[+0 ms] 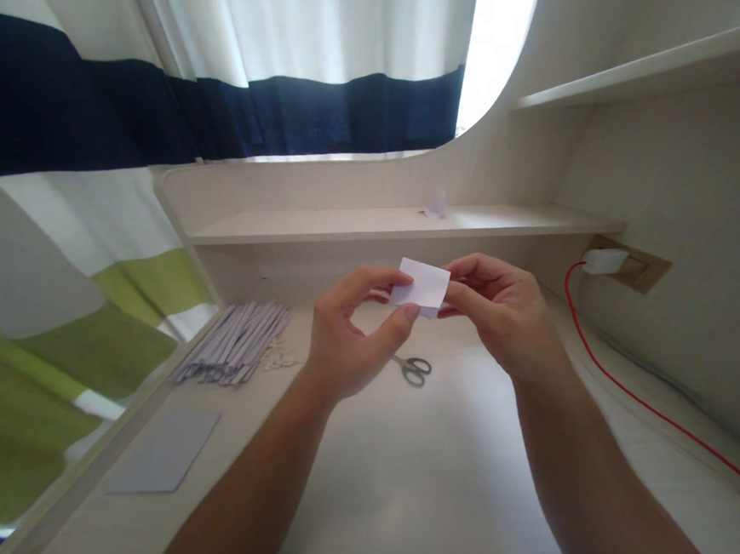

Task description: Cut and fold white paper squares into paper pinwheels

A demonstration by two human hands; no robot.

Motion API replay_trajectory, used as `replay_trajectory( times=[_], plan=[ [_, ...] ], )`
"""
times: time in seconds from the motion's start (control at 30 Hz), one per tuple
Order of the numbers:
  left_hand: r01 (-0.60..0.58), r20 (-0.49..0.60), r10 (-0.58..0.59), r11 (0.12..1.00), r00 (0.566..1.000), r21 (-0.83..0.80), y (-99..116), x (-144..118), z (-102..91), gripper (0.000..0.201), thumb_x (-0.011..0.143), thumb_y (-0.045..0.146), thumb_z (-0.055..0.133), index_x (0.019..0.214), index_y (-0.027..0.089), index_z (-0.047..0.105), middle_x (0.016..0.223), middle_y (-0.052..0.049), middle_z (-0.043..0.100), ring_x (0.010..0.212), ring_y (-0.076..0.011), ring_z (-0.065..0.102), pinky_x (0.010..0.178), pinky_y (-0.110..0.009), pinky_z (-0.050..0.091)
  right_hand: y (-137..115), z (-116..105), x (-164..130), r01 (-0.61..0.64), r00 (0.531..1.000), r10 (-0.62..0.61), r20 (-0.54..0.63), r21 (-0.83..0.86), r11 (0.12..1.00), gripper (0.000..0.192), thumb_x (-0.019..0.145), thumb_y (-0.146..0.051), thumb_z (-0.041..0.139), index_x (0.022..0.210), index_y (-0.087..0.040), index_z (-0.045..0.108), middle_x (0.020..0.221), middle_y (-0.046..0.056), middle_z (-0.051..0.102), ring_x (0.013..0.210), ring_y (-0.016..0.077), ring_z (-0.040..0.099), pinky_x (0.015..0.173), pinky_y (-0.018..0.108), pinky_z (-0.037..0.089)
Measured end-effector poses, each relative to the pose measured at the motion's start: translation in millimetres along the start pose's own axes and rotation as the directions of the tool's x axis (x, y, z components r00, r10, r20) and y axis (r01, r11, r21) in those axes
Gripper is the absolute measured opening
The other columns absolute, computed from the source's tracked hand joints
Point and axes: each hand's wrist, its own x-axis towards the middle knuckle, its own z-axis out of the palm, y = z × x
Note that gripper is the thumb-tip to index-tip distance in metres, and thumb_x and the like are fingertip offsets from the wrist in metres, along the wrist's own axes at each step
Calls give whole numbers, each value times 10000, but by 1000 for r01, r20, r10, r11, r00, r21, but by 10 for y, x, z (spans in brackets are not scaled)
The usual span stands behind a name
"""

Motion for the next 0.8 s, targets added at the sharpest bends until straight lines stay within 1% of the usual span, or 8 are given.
replay_trajectory(
  times=[0.1,0.2,0.33,0.43,0.5,0.53,0.67,0.8],
  plan=[
    [-28,-27,32,990,999,136,-10,13,0,173,881,267,768,1050,228,768,952,-34,796,821,-160,728,802,-296,602,9,10,17,76,997,-79,-23,-130,989,88,821,-294,810,822,-219,763,1000,47,760,910,200,700,797,346,588],
    [-109,-67,133,954,989,280,-78,24,9,154,902,304,757,1033,228,784,944,-41,794,831,-164,719,823,-309,591,7,22,28,104,994,-106,5,-226,968,94,824,-284,785,761,-224,748,1057,56,752,1004,225,686,824,355,565],
    [-162,-82,206,915,975,369,-158,50,-22,100,924,291,725,926,227,803,1007,-63,781,957,-193,706,914,-344,561,28,-23,18,45,993,-9,119,-304,952,87,811,-246,742,725,-233,737,940,27,762,877,211,686,739,331,539],
    [-22,87,-3,957,996,289,-172,73,-86,170,945,327,691,872,214,796,904,-51,780,862,-190,706,812,-310,553,88,-116,17,-21,965,138,224,-458,889,80,809,-237,721,734,-235,750,753,0,729,667,170,623,597,292,464],
    [180,248,-235,958,940,225,-195,88,-123,251,963,388,653,845,207,782,784,-29,755,709,-169,677,628,-262,506,148,-179,42,-29,942,191,275,-503,864,103,819,-263,726,726,-224,746,708,-1,716,626,158,605,560,276,429],
    [277,276,-325,940,905,198,-219,95,-134,294,965,420,638,818,197,764,729,-21,727,641,-158,644,548,-246,456,181,-203,63,-35,935,206,287,-503,864,119,829,-285,725,732,-218,745,705,1,717,628,156,609,559,271,425],
    [529,169,-522,849,836,3,-402,71,-133,290,874,451,708,798,172,714,685,-17,681,573,-143,593,480,-222,398,313,-213,150,-109,906,265,329,-424,899,153,861,-321,713,804,-185,754,718,16,726,658,153,639,610,269,471],
    [674,126,-662,721,739,-161,-598,-142,-91,314,820,482,738,820,172,694,711,-21,685,578,-145,602,510,-231,433,473,-67,54,-197,927,269,262,-273,942,147,830,-310,762,839,-166,733,741,36,740,683,159,689,649,276,552]
  ],
)
